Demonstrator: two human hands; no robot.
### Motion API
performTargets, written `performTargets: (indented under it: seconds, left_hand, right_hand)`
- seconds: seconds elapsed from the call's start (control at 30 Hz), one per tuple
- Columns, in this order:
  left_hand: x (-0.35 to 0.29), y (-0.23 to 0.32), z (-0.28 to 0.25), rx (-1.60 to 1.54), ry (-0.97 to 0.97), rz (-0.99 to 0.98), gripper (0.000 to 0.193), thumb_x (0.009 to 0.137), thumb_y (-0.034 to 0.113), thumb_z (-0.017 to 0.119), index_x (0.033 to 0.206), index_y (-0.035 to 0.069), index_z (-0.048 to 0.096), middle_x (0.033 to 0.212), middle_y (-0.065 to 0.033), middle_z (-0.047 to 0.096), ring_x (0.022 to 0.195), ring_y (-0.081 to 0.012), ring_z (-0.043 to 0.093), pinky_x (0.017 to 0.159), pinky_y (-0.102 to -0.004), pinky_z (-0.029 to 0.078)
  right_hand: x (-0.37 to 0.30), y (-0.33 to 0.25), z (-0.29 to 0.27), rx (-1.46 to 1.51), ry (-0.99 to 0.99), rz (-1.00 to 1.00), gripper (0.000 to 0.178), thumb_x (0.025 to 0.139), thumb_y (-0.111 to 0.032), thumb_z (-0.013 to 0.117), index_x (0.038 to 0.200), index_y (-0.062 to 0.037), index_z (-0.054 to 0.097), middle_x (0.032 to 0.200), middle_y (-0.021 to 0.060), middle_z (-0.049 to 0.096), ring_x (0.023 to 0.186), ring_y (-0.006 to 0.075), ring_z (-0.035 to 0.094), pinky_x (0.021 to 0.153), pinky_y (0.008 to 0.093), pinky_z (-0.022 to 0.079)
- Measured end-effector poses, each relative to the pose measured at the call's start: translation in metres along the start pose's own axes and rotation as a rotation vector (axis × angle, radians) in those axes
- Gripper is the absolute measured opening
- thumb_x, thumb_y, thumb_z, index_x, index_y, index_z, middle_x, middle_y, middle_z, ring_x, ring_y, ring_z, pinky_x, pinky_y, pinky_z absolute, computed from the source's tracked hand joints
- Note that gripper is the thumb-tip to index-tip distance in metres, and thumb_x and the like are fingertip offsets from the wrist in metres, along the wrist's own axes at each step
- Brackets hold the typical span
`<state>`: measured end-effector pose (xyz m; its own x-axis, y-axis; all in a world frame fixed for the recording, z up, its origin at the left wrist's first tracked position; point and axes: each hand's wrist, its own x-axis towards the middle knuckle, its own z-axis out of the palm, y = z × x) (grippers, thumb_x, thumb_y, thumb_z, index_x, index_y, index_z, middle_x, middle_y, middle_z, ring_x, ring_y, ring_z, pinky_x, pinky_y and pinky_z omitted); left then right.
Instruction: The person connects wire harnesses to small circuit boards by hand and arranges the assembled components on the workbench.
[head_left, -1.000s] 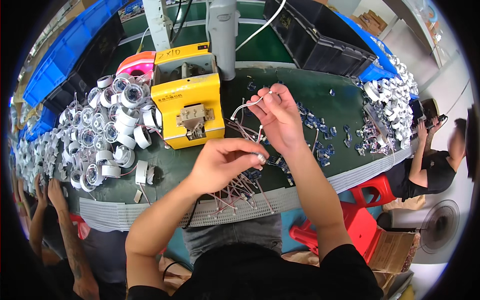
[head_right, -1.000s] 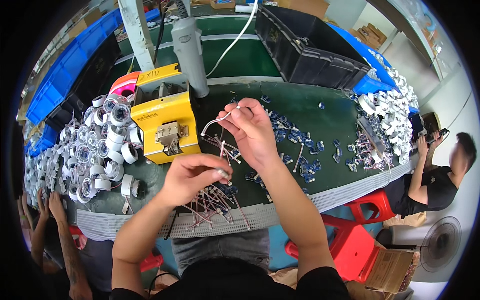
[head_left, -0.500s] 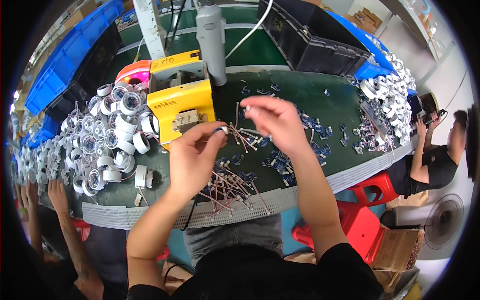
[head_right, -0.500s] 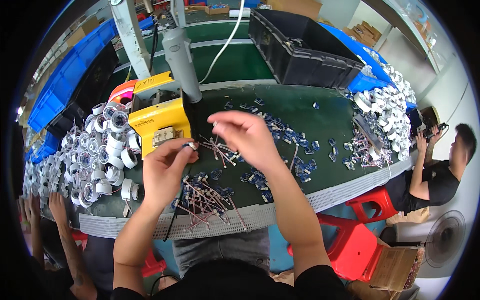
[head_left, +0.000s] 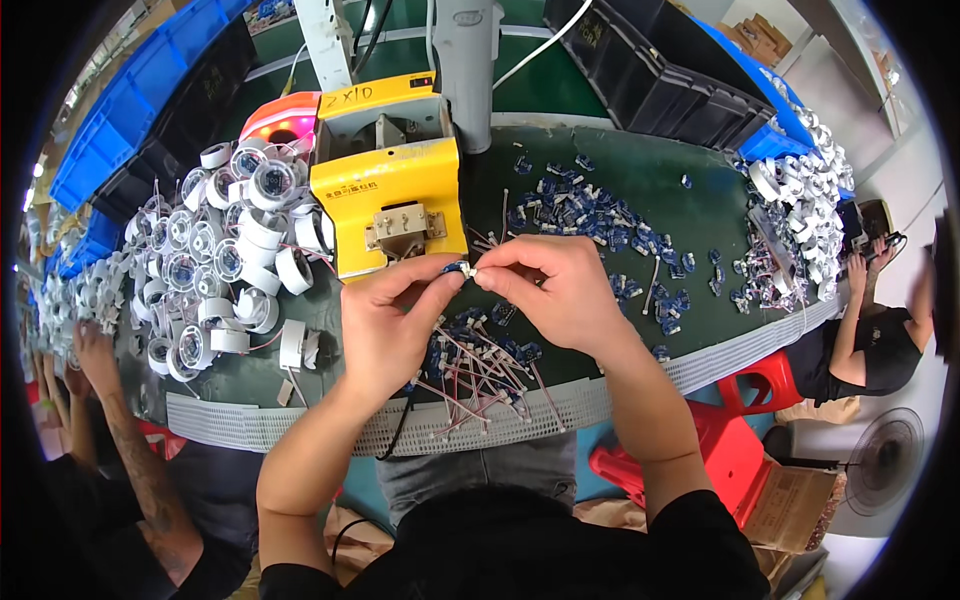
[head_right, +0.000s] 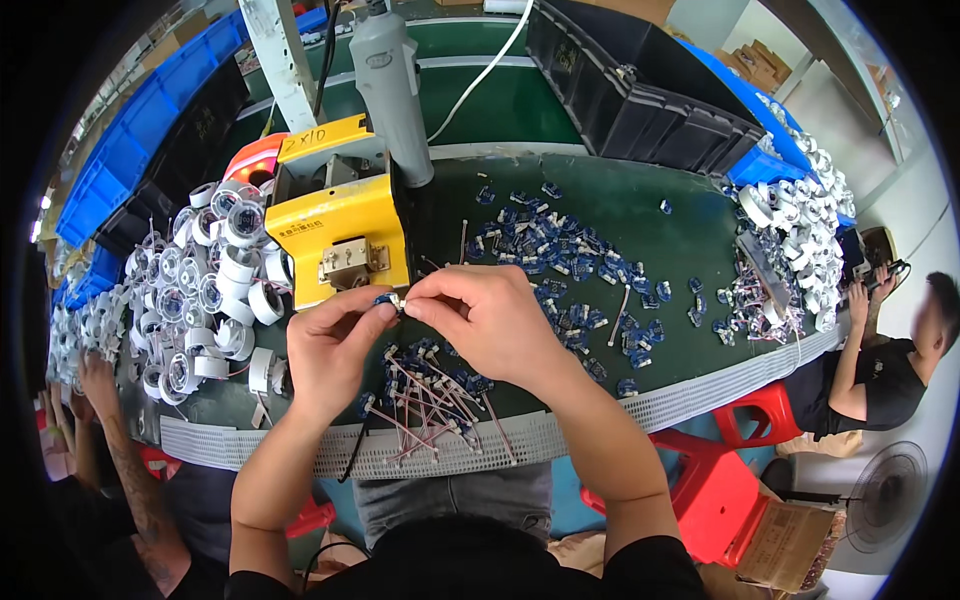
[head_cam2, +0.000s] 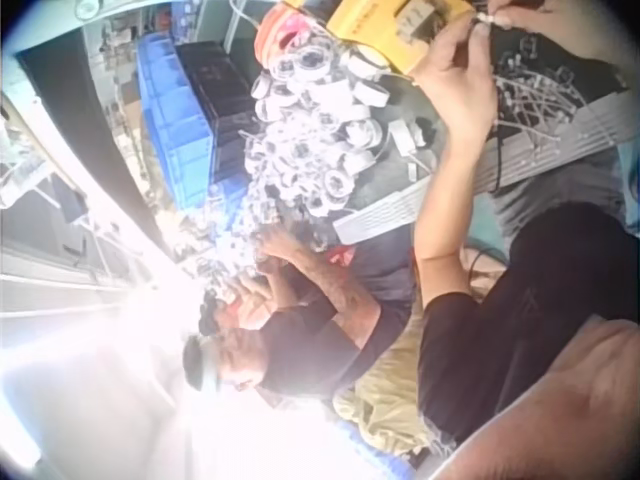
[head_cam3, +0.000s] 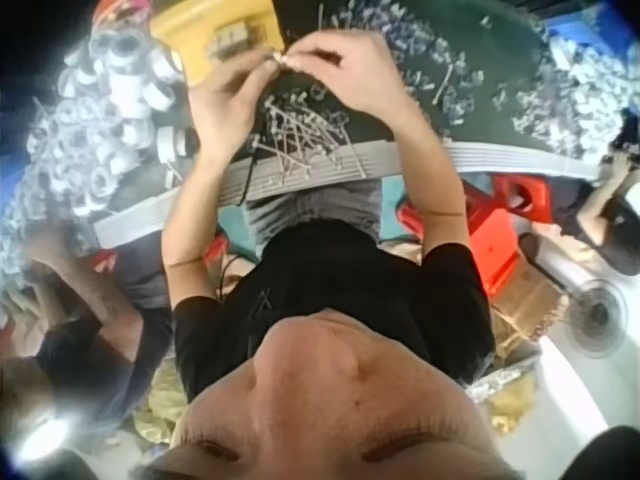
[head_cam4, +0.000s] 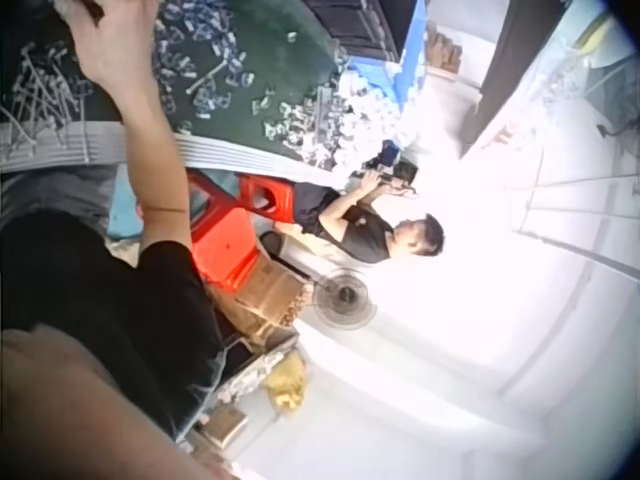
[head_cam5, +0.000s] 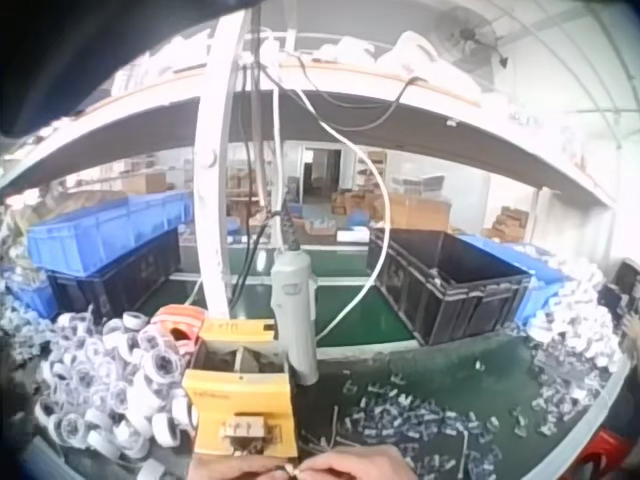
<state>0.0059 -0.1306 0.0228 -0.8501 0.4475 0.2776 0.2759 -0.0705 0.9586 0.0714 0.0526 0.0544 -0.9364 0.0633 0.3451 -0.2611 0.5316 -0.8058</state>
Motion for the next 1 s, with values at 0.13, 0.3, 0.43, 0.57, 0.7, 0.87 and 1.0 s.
performTargets:
  seconds: [0.13,0.3,0.43,0.57,0.7,0.87,1.0]
  left_hand:
    - [0.000,-0.001,-0.002,0.022,-0.002,0.001,0.015,0.089,0.001,0.070,0.103,-0.003,0.072,0.085,-0.0051,0.072,0.076,-0.0074,0.065,0.070,-0.0216,0.052]
    - [0.003,-0.002,-0.005,-0.215,-0.096,-0.124,0.018,0.091,-0.002,0.066,0.108,-0.007,0.067,0.096,-0.0119,0.072,0.082,-0.0157,0.069,0.076,-0.0268,0.058]
    - [0.004,-0.002,-0.007,-0.317,-0.114,-0.215,0.017,0.091,-0.001,0.066,0.108,-0.006,0.067,0.096,-0.0127,0.071,0.082,-0.0174,0.070,0.077,-0.0289,0.059]
    - [0.003,-0.003,-0.008,-0.312,-0.087,-0.193,0.018,0.091,-0.002,0.066,0.109,-0.006,0.067,0.096,-0.0126,0.071,0.082,-0.0175,0.070,0.077,-0.0291,0.060]
    - [0.001,-0.005,-0.006,-0.297,-0.074,-0.128,0.018,0.091,-0.002,0.066,0.108,-0.006,0.067,0.096,-0.0122,0.072,0.082,-0.0168,0.070,0.076,-0.0286,0.060]
    - [-0.001,-0.003,-0.004,-0.243,-0.054,-0.108,0.018,0.091,-0.002,0.067,0.107,-0.007,0.068,0.094,-0.0121,0.072,0.082,-0.0160,0.070,0.076,-0.0279,0.060]
    - [-0.004,-0.002,0.000,-0.154,-0.020,-0.052,0.017,0.090,-0.003,0.067,0.107,-0.006,0.068,0.093,-0.0118,0.072,0.081,-0.0157,0.070,0.076,-0.0268,0.058]
  right_hand:
    - [0.000,0.002,0.001,-0.020,-0.011,-0.053,0.011,0.084,-0.009,0.075,0.092,-0.0013,0.072,0.076,0.0070,0.070,0.062,0.0120,0.066,0.057,0.0255,0.050]
    - [0.000,0.004,0.004,-0.008,0.034,-0.117,0.010,0.083,-0.007,0.074,0.092,-0.0020,0.072,0.075,0.0086,0.070,0.065,0.0168,0.068,0.058,0.0276,0.052]
    - [-0.001,0.009,0.005,-0.242,0.099,-0.388,0.013,0.081,-0.007,0.075,0.093,-0.0029,0.073,0.077,0.0098,0.069,0.067,0.0217,0.069,0.059,0.0294,0.053]
    - [-0.001,0.007,0.009,-0.268,0.146,-0.425,0.012,0.081,-0.007,0.075,0.090,-0.0024,0.071,0.080,0.0102,0.068,0.069,0.0250,0.067,0.059,0.0322,0.052]
    - [0.000,0.010,0.010,-0.182,0.113,-0.360,0.008,0.083,-0.005,0.072,0.089,-0.0016,0.068,0.079,0.0102,0.066,0.066,0.0253,0.065,0.058,0.0335,0.050]
    - [-0.002,0.010,0.008,-0.151,0.067,-0.285,0.007,0.086,-0.007,0.071,0.089,-0.0018,0.068,0.078,0.0103,0.066,0.066,0.0250,0.065,0.059,0.0326,0.050]
    - [-0.002,0.011,0.010,-0.035,0.039,-0.194,0.010,0.086,-0.011,0.071,0.087,-0.0024,0.067,0.076,0.0107,0.066,0.066,0.0278,0.065,0.059,0.0345,0.050]
